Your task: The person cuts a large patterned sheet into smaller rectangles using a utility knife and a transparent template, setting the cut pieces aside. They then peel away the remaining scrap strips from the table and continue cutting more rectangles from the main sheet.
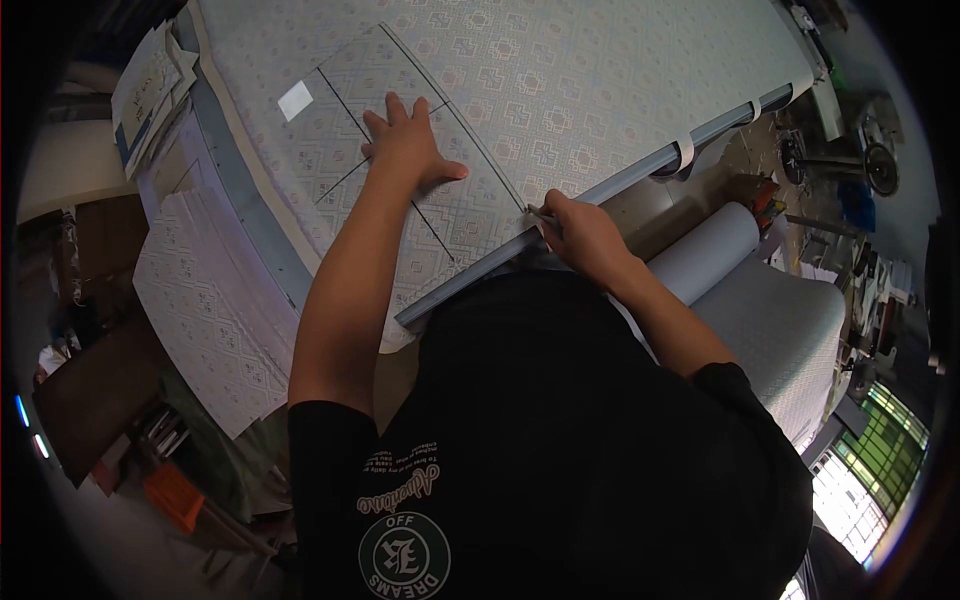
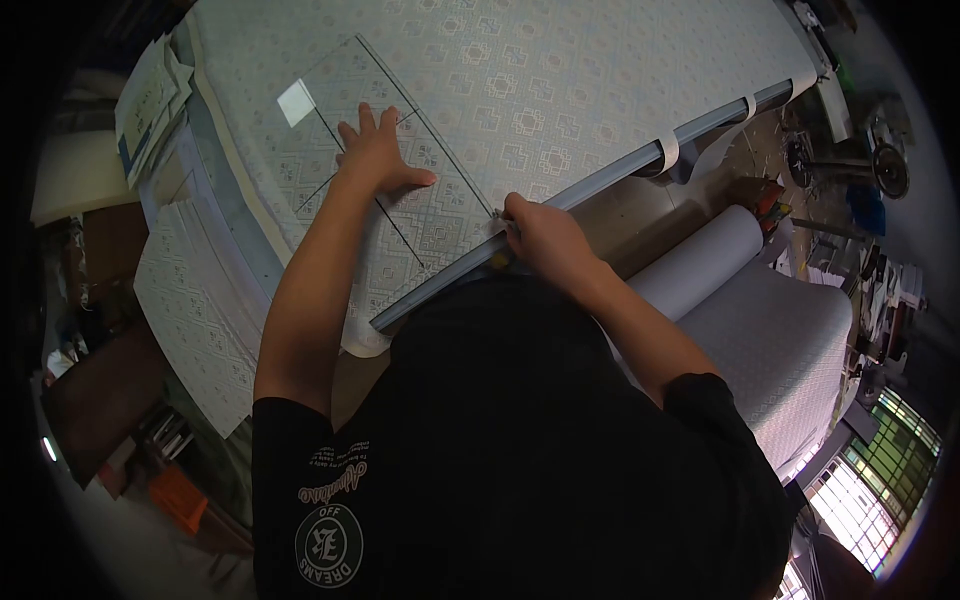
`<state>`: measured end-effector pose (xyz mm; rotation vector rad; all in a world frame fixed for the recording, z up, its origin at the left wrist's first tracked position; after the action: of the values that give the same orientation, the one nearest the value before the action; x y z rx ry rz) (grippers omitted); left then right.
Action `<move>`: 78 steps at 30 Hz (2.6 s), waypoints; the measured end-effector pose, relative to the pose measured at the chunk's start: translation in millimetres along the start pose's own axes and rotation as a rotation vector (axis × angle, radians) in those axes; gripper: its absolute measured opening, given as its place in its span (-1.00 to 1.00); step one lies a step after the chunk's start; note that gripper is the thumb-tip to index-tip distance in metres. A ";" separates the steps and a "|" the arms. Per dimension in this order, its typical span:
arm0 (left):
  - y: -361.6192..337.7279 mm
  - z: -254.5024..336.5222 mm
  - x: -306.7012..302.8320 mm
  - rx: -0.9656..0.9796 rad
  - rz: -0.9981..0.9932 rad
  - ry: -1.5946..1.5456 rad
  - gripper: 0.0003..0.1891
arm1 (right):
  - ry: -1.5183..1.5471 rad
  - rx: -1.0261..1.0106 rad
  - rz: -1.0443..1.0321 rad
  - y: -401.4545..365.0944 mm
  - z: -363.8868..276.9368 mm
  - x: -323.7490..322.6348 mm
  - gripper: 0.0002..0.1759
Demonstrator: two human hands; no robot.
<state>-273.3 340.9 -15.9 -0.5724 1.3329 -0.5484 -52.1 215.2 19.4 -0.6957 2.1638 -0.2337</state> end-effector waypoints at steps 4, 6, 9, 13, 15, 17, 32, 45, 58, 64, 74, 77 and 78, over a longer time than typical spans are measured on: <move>-0.2 1.7 -0.8 0.000 -0.012 0.020 0.43 | -0.045 0.011 0.006 3.3 3.7 7.8 -0.79; -0.3 2.5 -0.7 0.003 -0.001 0.039 0.42 | -0.038 0.000 0.038 1.2 11.9 15.3 -0.80; -1.0 2.9 -1.3 0.007 0.005 0.056 0.42 | 0.008 -0.102 0.138 -1.7 20.4 19.9 -0.81; -4.2 4.6 -3.6 0.000 0.000 0.068 0.41 | 0.007 -0.131 0.234 34.4 17.1 17.2 -0.81; -6.7 6.4 -7.7 -0.002 0.009 0.084 0.38 | -0.036 -0.142 0.266 64.0 4.8 11.6 -0.80; -1.5 4.9 -11.6 0.031 0.002 0.129 0.37 | 0.019 -0.092 0.283 86.4 -7.8 0.0 -0.82; 44.4 -30.6 -45.5 0.079 0.143 0.049 0.28 | -0.050 -0.134 0.293 205.8 -38.9 -33.0 -0.77; 41.5 -32.5 -42.0 0.032 0.118 -0.009 0.29 | -0.047 -0.237 0.372 342.9 -80.7 -66.0 -0.76; 41.2 -37.2 -47.8 0.017 0.056 -0.100 0.22 | -0.040 -0.247 0.349 347.5 -79.3 -72.3 -0.76; 63.7 -68.8 -56.4 0.143 0.068 -0.236 0.04 | -0.047 -0.398 0.107 376.6 -64.3 -105.7 -0.74; 56.1 -99.3 -75.0 -0.352 0.115 -0.216 0.23 | -0.266 -0.820 -0.493 425.9 -109.2 -121.1 -0.86; 58.0 -103.5 -68.7 -0.319 0.084 -0.332 0.25 | -0.316 -0.849 -0.525 430.7 -111.3 -117.0 -0.83; 56.4 -104.5 -69.5 -0.284 0.121 -0.365 0.23 | -0.322 -0.896 -0.531 431.8 -112.8 -112.4 -0.81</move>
<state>-384.8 421.7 -17.5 -0.7782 1.0923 -0.1434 -254.9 627.7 -2.6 -1.6762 1.6682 0.5844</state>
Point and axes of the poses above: each hand's wrist, its own y-axis towards the middle knuckle, its own x-axis out of the palm, z = x × y, the point moved 7 cm from there along y, towards the middle knuckle, and after that the axes turned 9 degrees about -z, right-handed, at the moved point
